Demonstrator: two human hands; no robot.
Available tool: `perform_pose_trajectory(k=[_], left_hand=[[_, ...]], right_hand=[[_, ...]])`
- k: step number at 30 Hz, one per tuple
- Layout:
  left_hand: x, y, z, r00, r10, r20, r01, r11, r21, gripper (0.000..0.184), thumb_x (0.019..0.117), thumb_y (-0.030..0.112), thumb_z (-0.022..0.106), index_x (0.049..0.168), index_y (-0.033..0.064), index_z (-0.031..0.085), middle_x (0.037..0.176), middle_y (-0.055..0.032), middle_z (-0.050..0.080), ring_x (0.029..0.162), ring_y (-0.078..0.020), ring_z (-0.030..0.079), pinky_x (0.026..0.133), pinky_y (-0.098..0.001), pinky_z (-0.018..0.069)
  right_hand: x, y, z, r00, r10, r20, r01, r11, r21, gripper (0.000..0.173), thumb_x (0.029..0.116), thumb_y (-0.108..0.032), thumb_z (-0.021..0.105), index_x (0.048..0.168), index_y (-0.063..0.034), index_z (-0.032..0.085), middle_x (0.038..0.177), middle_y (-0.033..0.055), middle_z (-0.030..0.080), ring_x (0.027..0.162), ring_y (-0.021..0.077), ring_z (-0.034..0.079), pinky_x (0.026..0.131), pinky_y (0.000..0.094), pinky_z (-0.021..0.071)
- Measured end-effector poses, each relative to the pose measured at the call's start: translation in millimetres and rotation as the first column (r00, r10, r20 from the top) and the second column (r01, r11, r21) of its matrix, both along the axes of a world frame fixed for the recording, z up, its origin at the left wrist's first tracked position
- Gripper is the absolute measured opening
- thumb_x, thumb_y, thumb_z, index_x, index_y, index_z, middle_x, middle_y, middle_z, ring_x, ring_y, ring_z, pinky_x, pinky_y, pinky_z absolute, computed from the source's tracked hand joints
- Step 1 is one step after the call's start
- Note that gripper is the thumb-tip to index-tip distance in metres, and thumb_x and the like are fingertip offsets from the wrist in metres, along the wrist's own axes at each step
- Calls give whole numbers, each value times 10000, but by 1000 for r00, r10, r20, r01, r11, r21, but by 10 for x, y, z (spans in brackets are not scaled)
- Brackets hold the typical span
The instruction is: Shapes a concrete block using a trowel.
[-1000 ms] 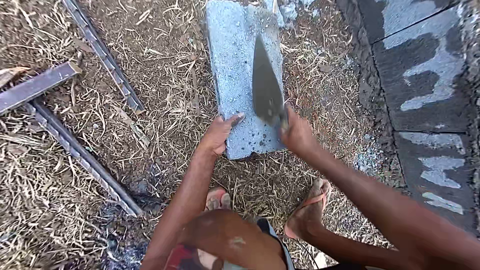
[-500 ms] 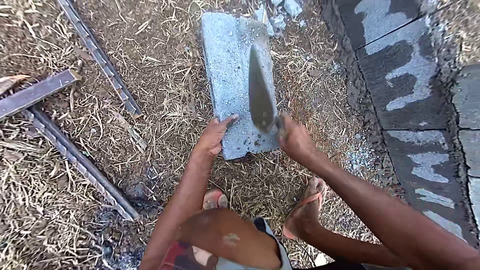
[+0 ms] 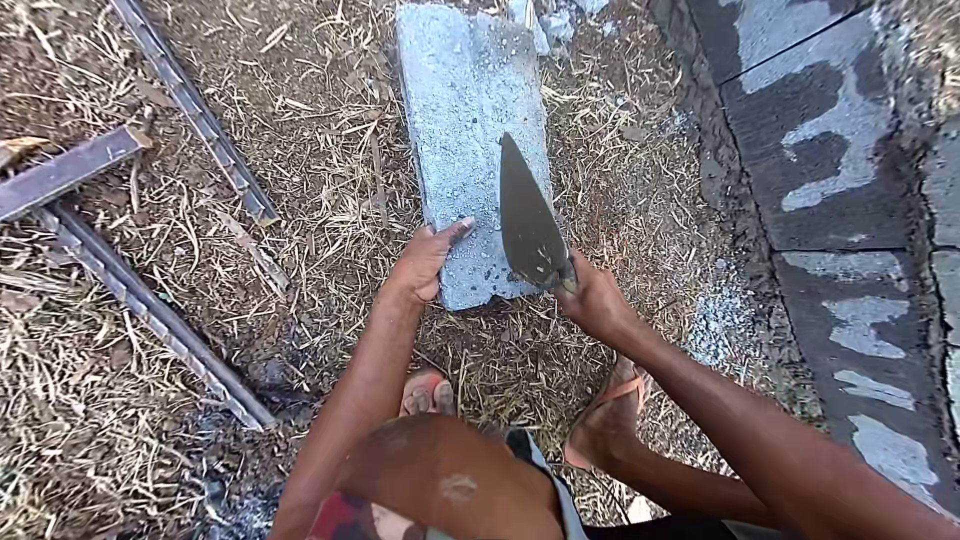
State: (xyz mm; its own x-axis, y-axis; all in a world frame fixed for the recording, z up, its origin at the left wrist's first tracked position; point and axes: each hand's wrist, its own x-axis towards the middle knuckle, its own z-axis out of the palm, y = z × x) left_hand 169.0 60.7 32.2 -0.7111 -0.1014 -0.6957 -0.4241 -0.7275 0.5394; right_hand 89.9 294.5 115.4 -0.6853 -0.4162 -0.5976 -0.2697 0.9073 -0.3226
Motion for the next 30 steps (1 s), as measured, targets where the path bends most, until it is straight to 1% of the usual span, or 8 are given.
perform_pose_trajectory(k=[5, 10, 14, 19, 21, 24, 27, 30], left_hand=[[-7, 26, -15, 1000, 23, 2, -23, 1000, 15, 334, 1040, 229, 597, 1321, 63, 528, 1049, -96, 732, 917, -203, 741, 807, -396, 640], [2, 6, -40, 1000, 17, -7, -17, 1000, 8, 342, 1045, 248, 590, 1324, 59, 533, 1061, -102, 729, 930, -209, 737, 819, -403, 634], [-12, 33, -31, 1000, 28, 14, -28, 1000, 8, 350, 1044, 249, 591, 1337, 70, 523, 1068, -99, 725, 939, -212, 736, 819, -405, 636], [-25, -7, -10, 1000, -1, 16, 1, 1000, -16, 370, 1040, 279, 598, 1338, 71, 527, 1065, -94, 722, 934, -198, 731, 815, -394, 630], [3, -62, 11, 996, -77, 44, 81, 991, -105, 414, 1042, 368, 583, 1318, 60, 558, 1087, -92, 720, 962, -196, 721, 843, -405, 618], [103, -363, 132, 951, -272, 145, 306, 887, -345, 601, 1047, 568, 466, 1261, 31, 629, 1076, -127, 707, 941, -233, 695, 839, -461, 587], [45, -732, 253, 940, -223, 260, 332, 783, -527, 564, 1080, 501, 444, 1130, -7, 685, 923, -113, 728, 787, -213, 711, 765, -428, 604], [-343, -1063, 207, 978, -89, 188, 191, 743, -642, 491, 1090, 422, 474, 1260, -10, 633, 1056, -148, 714, 900, -219, 716, 857, -422, 599]], right_hand=[[18, -48, -50, 988, -95, -120, 87, 993, -75, 368, 973, -150, 633, 1314, -48, 541, 760, 152, 665, 648, 332, 676, 585, 559, 550], [111, 145, 18, 998, 38, 46, -41, 998, 55, 341, 992, -188, 619, 1301, -63, 545, 765, 156, 653, 717, 350, 680, 674, 564, 549], [6, 22, 16, 990, -112, -82, 107, 992, -69, 381, 973, -143, 641, 1330, -58, 541, 748, 142, 651, 626, 307, 655, 573, 538, 537], [322, 273, -51, 993, 20, 115, -21, 1000, 3, 385, 970, -215, 584, 1322, -62, 557, 840, 138, 678, 781, 306, 690, 732, 531, 554], [237, 349, 18, 997, 40, 59, -36, 998, -59, 336, 961, -221, 585, 1246, -45, 611, 824, 124, 683, 764, 276, 691, 717, 507, 557], [-190, 144, 85, 984, -173, -47, 158, 961, -227, 328, 975, -193, 650, 1230, 8, 605, 834, 151, 665, 751, 275, 666, 713, 519, 550], [-750, -122, -42, 932, -362, -5, 335, 866, -372, 475, 1006, -258, 662, 1397, -44, 498, 962, 193, 663, 767, 318, 662, 697, 551, 561], [-1193, -431, -324, 856, -496, 145, 495, 705, -508, 546, 1005, -288, 660, 1445, -42, 451, 1164, 167, 667, 990, 278, 692, 876, 494, 593]])
